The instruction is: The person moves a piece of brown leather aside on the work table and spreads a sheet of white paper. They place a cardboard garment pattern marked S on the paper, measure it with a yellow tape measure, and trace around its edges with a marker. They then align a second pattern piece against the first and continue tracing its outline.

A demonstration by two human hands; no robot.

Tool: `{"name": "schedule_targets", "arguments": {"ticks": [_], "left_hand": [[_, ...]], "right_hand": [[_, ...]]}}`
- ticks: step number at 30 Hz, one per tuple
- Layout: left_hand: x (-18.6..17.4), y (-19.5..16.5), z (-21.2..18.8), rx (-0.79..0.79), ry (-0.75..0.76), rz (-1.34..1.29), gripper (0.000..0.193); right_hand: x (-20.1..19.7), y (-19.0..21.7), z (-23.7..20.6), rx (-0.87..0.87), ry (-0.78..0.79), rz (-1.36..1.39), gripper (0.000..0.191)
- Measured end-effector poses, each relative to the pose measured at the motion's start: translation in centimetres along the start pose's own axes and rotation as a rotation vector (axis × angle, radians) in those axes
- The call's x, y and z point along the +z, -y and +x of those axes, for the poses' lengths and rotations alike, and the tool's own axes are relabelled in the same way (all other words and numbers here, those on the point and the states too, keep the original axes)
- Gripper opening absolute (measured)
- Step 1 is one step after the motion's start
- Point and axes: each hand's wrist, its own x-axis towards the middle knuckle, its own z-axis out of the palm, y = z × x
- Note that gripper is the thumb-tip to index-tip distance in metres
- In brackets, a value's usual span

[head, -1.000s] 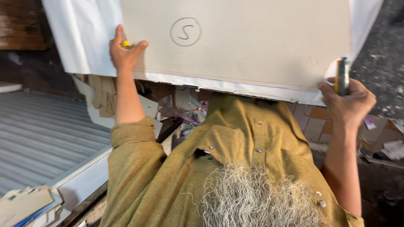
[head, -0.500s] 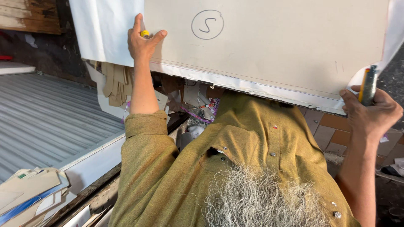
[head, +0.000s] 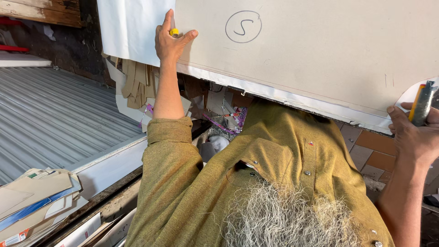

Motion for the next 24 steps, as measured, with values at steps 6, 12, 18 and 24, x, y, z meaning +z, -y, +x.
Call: {"name": "schedule_targets", "arguments": {"ticks": [6,12,18,24], "left_hand": [[0.7,1.2,0.5,0.016,0.008,-0.042,0.123],[2.5,2.2,1.1,0.225,-0.023,-0.263,0.121],[1.9,2.4,-0.1,0.094,0.015,-0.097,0.117],[1.9,1.8,-0.3,0.091,0.015,-0.072,0.119]], "right_hand": [[-0.1,2.5,0.1,0.013,-0.036,-0.013,0.017],[-1.1,2.3,1.2,0.071,-0.060,-0.056,0.020],[-1.0,2.4,1.4,0.104,-0.077,0.014,0.018],[-1.3,3.1,1.5,0.120,-0.065,-0.025,0.021]]}}
